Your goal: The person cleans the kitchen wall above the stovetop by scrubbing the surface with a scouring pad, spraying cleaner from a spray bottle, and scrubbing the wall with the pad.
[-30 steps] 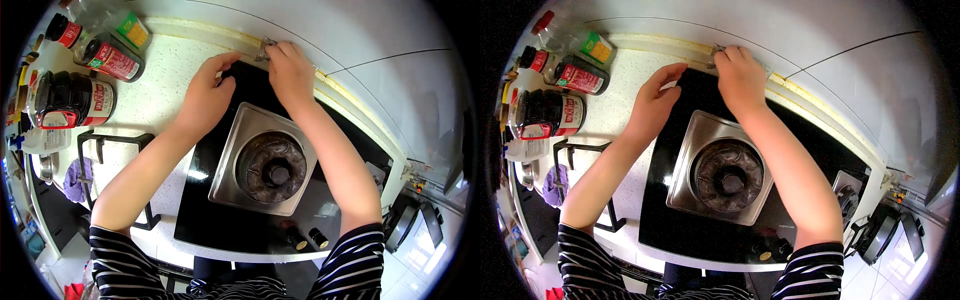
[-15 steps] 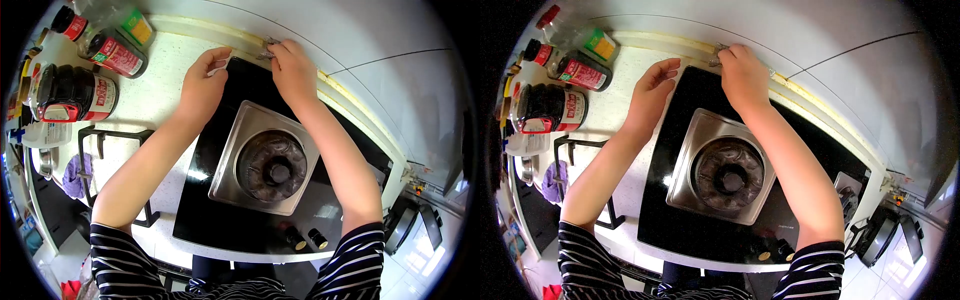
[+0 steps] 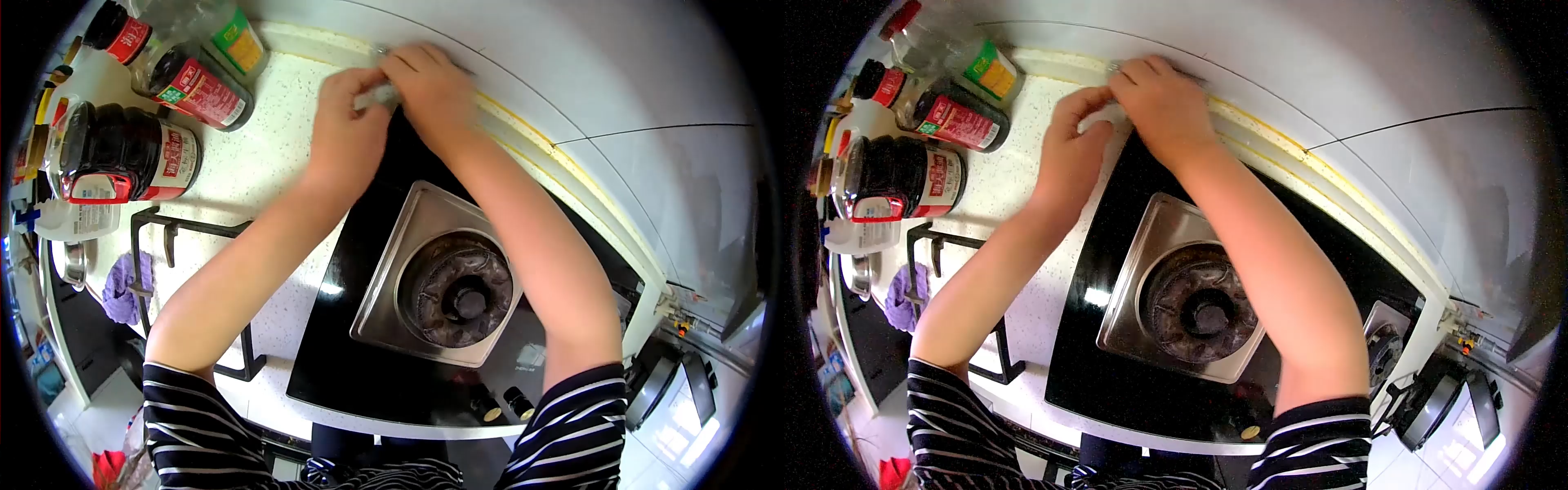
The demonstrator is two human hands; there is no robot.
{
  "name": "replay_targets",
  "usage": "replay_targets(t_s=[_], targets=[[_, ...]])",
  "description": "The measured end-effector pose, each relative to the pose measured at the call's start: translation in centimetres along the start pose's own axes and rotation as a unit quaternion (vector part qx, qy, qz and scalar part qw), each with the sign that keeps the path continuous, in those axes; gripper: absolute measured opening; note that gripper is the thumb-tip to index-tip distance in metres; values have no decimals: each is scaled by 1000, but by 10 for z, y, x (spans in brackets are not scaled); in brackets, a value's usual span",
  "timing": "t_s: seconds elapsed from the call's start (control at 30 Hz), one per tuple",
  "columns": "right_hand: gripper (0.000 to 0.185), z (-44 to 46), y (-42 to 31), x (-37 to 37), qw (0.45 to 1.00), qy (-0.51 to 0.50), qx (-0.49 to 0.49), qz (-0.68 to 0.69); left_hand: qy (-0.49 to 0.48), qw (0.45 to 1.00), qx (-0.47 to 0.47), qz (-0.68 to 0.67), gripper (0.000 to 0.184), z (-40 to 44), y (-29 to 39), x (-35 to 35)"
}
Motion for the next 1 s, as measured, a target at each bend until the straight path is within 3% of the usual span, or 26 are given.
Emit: replay_targets(t_s=[0.13,0.23,0.4,0.63,0.7,0.83,1.0], targets=[[15,-23,20,25,1000,-6,-4,6,-134,989,52,-30,48,-13,16,-13],[15,-17,10,16,1000,7,-7,-21,-118,989,77,-51,51,-16,17,-11],[13,17,-18,-23,999,14,9,38,19,997,72,-35,53,-4,-10,1],[24,-21,13,21,999,-34,30,-24,-83,977,138,-143,54,-9,-18,-21],[26,-37,24,35,997,-59,22,-45,-123,981,78,-129,54,-12,1,-31],[23,-36,26,35,997,-72,14,-24,-166,969,98,-155,56,-9,8,-40],[17,-5,-3,6,999,-25,13,35,-6,996,51,-67,52,4,-11,-16]])
Point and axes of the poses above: each hand's wrist, its own z-axis towards the middle knuckle, its own x-axis out of the back of the hand, y = z × x, the point moved 4 cm from there along z, towards the middle knuckle, and after that the axes turned 10 degrees about -x, right-handed, at the moved point
